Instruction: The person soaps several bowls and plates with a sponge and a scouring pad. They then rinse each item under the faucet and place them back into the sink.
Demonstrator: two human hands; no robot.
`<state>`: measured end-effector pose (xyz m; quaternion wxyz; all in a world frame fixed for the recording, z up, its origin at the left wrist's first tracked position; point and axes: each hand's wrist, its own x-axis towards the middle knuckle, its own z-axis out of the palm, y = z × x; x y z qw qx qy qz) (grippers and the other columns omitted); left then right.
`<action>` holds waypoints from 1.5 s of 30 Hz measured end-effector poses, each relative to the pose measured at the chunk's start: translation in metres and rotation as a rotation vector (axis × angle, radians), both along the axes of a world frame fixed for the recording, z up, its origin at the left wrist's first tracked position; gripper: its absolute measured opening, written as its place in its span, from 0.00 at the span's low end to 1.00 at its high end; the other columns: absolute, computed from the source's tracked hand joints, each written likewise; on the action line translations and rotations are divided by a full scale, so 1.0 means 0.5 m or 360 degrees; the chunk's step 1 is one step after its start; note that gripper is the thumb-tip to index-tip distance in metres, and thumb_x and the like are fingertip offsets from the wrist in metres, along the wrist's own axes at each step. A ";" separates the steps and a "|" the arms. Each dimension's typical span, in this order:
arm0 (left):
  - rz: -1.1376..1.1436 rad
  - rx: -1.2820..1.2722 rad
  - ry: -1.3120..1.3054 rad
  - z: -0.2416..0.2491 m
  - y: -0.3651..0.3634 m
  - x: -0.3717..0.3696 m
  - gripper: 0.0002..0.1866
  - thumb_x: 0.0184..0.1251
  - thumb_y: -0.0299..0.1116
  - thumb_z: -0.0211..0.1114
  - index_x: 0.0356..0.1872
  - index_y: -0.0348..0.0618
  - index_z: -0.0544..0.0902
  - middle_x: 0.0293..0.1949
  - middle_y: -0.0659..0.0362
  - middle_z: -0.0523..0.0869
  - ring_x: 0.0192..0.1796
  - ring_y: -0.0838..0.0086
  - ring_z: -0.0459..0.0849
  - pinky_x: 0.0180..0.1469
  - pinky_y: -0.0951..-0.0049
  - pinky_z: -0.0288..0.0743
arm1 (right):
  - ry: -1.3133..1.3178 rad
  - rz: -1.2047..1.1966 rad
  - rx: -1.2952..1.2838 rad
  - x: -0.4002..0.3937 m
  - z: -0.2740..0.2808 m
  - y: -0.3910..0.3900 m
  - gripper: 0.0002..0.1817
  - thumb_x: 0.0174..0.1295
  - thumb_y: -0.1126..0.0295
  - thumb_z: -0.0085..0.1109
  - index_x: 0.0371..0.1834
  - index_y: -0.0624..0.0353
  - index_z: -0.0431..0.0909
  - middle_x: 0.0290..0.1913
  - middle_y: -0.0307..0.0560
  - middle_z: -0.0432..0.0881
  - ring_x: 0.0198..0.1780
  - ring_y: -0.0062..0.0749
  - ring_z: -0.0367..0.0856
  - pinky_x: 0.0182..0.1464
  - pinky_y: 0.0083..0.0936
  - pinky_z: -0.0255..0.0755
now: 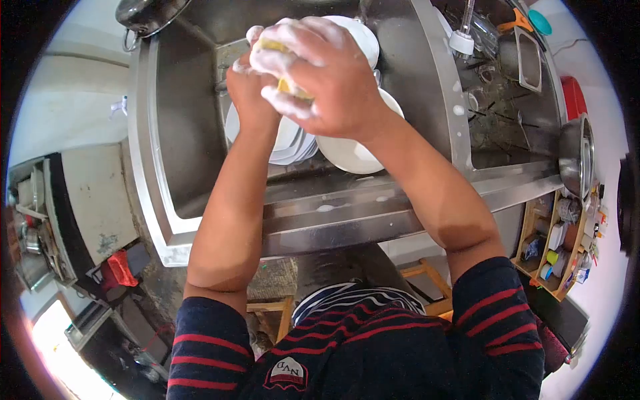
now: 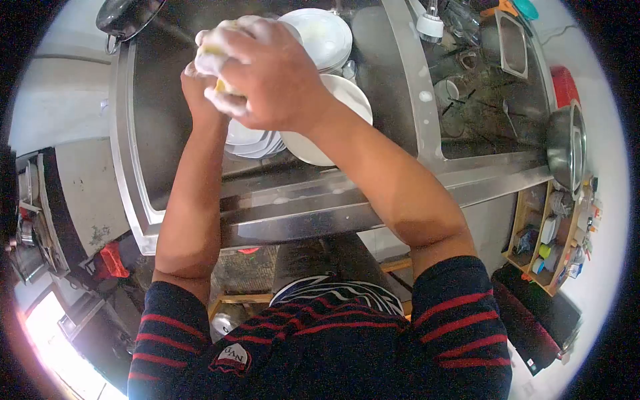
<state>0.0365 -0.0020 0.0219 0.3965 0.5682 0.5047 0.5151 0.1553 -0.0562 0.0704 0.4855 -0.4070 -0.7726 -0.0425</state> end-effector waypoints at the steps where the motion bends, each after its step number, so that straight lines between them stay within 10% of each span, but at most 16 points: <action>1: -0.0053 0.0373 0.0154 -0.002 0.003 -0.001 0.28 0.68 0.53 0.60 0.21 0.34 0.82 0.14 0.64 0.74 0.19 0.82 0.70 0.24 0.75 0.65 | 0.0065 -0.0007 0.0035 0.000 -0.010 0.001 0.19 0.51 0.65 0.64 0.46 0.60 0.78 0.52 0.58 0.77 0.52 0.58 0.76 0.55 0.43 0.69; 6: -0.0002 -0.0341 0.0020 0.043 -0.011 0.012 0.27 0.68 0.53 0.60 0.26 0.33 0.83 0.14 0.66 0.69 0.22 0.83 0.63 0.24 0.76 0.59 | 0.0367 -0.0476 -0.0241 0.062 -0.013 0.014 0.19 0.52 0.64 0.64 0.46 0.62 0.79 0.48 0.59 0.78 0.49 0.50 0.79 0.52 0.40 0.72; 8: 0.0271 -0.0428 -0.0464 0.050 -0.003 0.020 0.28 0.69 0.53 0.60 0.20 0.36 0.81 0.14 0.67 0.68 0.21 0.82 0.63 0.23 0.76 0.57 | 0.1714 -0.0346 -0.1207 0.091 -0.081 0.035 0.16 0.58 0.62 0.58 0.46 0.58 0.79 0.46 0.45 0.81 0.48 0.42 0.79 0.51 0.37 0.73; 11: 0.0341 -0.0549 -0.0858 0.073 -0.001 0.018 0.25 0.70 0.52 0.58 0.27 0.37 0.80 0.22 0.62 0.77 0.25 0.77 0.73 0.30 0.73 0.68 | 0.2975 -0.0064 -0.1328 0.077 -0.165 0.069 0.16 0.59 0.58 0.58 0.44 0.57 0.80 0.39 0.41 0.82 0.39 0.31 0.80 0.42 0.34 0.73; 14: 0.0233 -0.0539 -0.1103 0.064 0.003 0.016 0.23 0.70 0.50 0.57 0.40 0.35 0.79 0.35 0.56 0.82 0.36 0.71 0.80 0.44 0.71 0.76 | 0.3083 0.0119 -0.1145 0.067 -0.112 0.066 0.16 0.64 0.54 0.49 0.43 0.53 0.78 0.41 0.42 0.82 0.45 0.35 0.80 0.51 0.34 0.74; 19: -0.0131 -0.0584 -0.0973 0.037 -0.013 0.029 0.21 0.65 0.45 0.65 0.42 0.32 0.81 0.36 0.58 0.83 0.37 0.75 0.80 0.44 0.75 0.74 | 0.2089 -0.0556 -0.1193 0.143 -0.090 0.058 0.15 0.58 0.66 0.58 0.42 0.67 0.79 0.35 0.46 0.81 0.38 0.34 0.81 0.45 0.27 0.74; 24: -0.0227 -0.0594 -0.0272 0.021 -0.027 0.035 0.20 0.60 0.43 0.71 0.34 0.30 0.83 0.26 0.62 0.81 0.27 0.81 0.75 0.29 0.80 0.69 | 0.1148 -0.0465 -0.0655 0.088 -0.050 0.029 0.15 0.54 0.68 0.61 0.42 0.65 0.79 0.37 0.50 0.82 0.39 0.40 0.81 0.45 0.29 0.74; 29: -0.0246 -0.0293 -0.0826 -0.010 -0.008 0.015 0.17 0.61 0.40 0.71 0.28 0.31 0.82 0.21 0.62 0.79 0.22 0.82 0.72 0.25 0.80 0.66 | 0.0035 -0.0055 -0.0019 0.027 0.024 -0.005 0.20 0.48 0.69 0.63 0.47 0.61 0.78 0.49 0.56 0.78 0.47 0.54 0.78 0.51 0.37 0.72; 34: -0.0047 -0.0494 -0.0627 0.030 -0.007 0.023 0.20 0.58 0.44 0.72 0.25 0.33 0.81 0.17 0.67 0.73 0.19 0.85 0.66 0.21 0.79 0.60 | 0.0304 -0.0211 -0.0039 0.072 -0.049 0.030 0.21 0.48 0.71 0.62 0.48 0.62 0.77 0.50 0.56 0.77 0.50 0.53 0.77 0.53 0.39 0.71; 37: 0.0065 -0.0484 -0.0555 0.035 -0.011 0.020 0.21 0.57 0.46 0.73 0.24 0.34 0.81 0.17 0.68 0.72 0.20 0.85 0.65 0.22 0.78 0.61 | 0.0945 -0.0439 -0.0837 0.076 -0.064 0.032 0.21 0.48 0.73 0.61 0.49 0.63 0.76 0.50 0.57 0.77 0.52 0.53 0.77 0.54 0.38 0.71; 45: 0.0042 -0.0690 -0.1243 0.032 0.003 0.007 0.22 0.63 0.46 0.68 0.42 0.33 0.81 0.39 0.53 0.84 0.38 0.67 0.82 0.43 0.64 0.77 | -0.0143 -0.0089 0.0083 0.022 0.006 -0.014 0.20 0.47 0.69 0.63 0.47 0.59 0.80 0.53 0.58 0.77 0.57 0.55 0.76 0.58 0.48 0.68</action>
